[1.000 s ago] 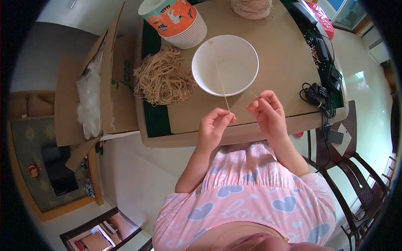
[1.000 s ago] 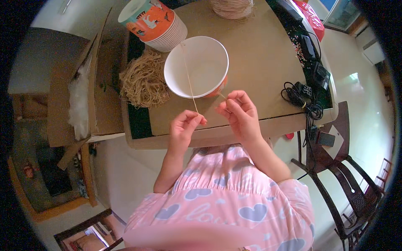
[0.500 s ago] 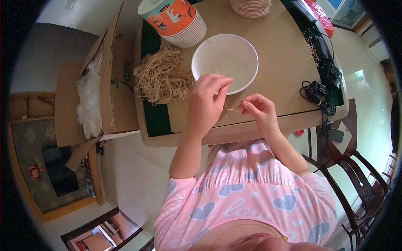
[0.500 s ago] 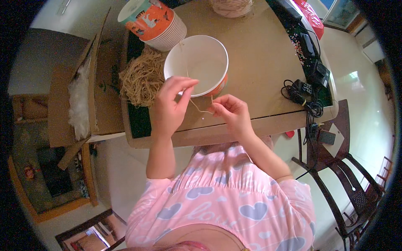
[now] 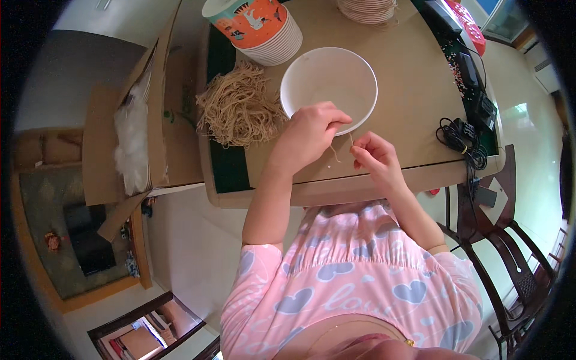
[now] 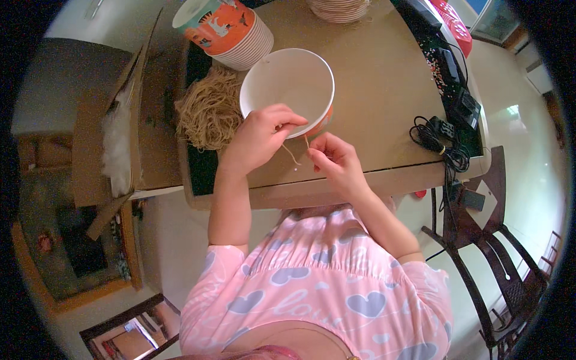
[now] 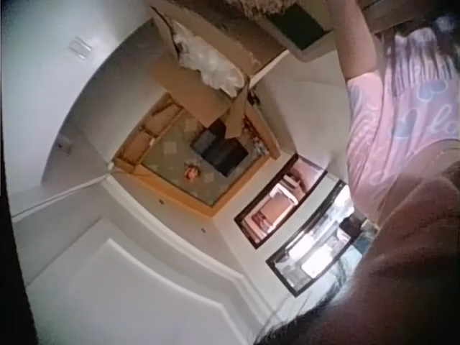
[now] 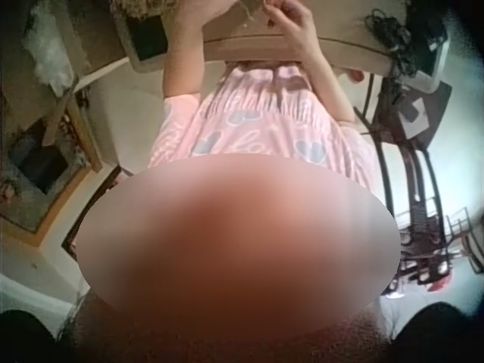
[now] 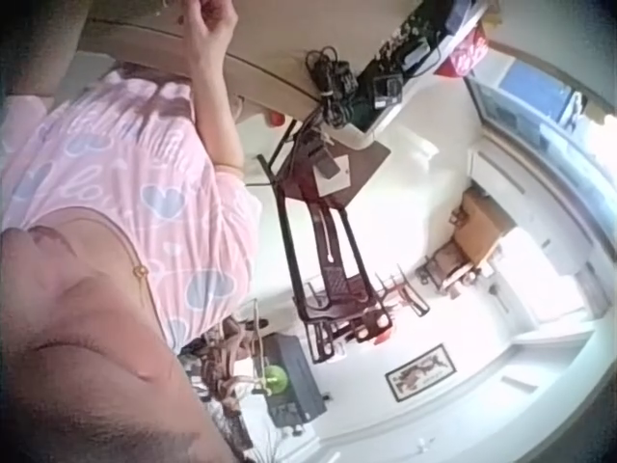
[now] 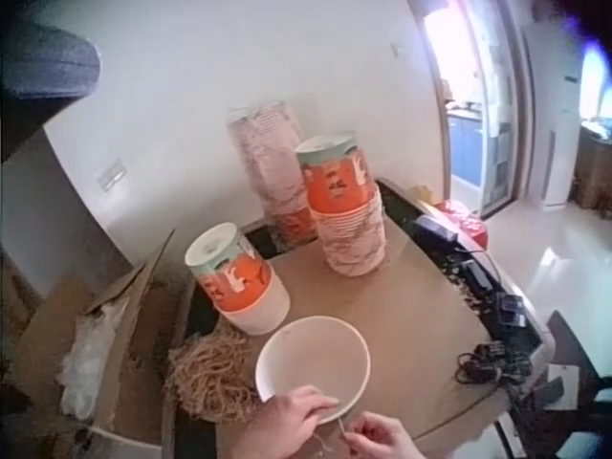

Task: Preparing and organizing paper cups and rubber bands for packaging on a table.

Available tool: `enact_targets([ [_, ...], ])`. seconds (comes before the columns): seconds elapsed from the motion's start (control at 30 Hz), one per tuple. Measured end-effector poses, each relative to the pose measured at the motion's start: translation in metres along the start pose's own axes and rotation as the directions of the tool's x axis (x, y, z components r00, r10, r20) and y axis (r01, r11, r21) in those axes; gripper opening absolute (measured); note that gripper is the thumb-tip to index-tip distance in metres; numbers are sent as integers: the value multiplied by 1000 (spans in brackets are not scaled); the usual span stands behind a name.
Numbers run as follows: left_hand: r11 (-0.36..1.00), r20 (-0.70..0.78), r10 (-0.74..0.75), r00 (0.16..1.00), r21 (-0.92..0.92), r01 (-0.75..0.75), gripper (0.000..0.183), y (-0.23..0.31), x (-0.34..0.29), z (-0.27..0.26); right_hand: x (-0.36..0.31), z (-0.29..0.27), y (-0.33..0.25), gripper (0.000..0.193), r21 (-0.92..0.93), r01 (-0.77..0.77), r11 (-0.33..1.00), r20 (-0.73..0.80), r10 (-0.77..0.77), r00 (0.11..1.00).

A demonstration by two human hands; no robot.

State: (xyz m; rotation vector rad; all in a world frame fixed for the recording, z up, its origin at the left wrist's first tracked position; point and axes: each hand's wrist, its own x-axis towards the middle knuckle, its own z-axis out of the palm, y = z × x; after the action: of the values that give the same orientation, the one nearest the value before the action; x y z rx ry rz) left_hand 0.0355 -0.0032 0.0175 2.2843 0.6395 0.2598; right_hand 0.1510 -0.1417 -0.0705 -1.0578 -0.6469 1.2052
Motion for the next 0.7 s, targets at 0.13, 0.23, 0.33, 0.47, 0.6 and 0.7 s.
enact_targets([
  [0.13, 1000, 1, 16, 1000, -5, -16, 19, -2, -1, 0, 3, 0, 1, 8, -7, -13, 1000, 1, 13, 1000],
  [0.23, 1000, 13, -15, 1000, -25, 15, 18, 0, -1, -1, 6, 0, 0, 8, 5, -15, 1000, 4, 15, 1000],
  [0.33, 1000, 21, -11, 1000, -3, 11, 19, 0, 0, -1, 10, 1, 3, 8, 19, 9, 1000, -12, -9, 1000],
  [0.47, 1000, 50, 24, 998, 14, -25, 13, -3, 4, -1, 10, 0, 1, 8, 13, 9, 1000, -4, -9, 1000],
  [0.6, 998, 32, 16, 999, 68, -18, 10, -1, 3, -1, 4, 2, -11, 7, -193, 126, 973, -44, -136, 990],
  [0.7, 999, -87, -26, 996, -30, 23, 9, 6, -2, -3, 1, -4, -30, 9, -751, 373, 545, -87, -641, 762],
])
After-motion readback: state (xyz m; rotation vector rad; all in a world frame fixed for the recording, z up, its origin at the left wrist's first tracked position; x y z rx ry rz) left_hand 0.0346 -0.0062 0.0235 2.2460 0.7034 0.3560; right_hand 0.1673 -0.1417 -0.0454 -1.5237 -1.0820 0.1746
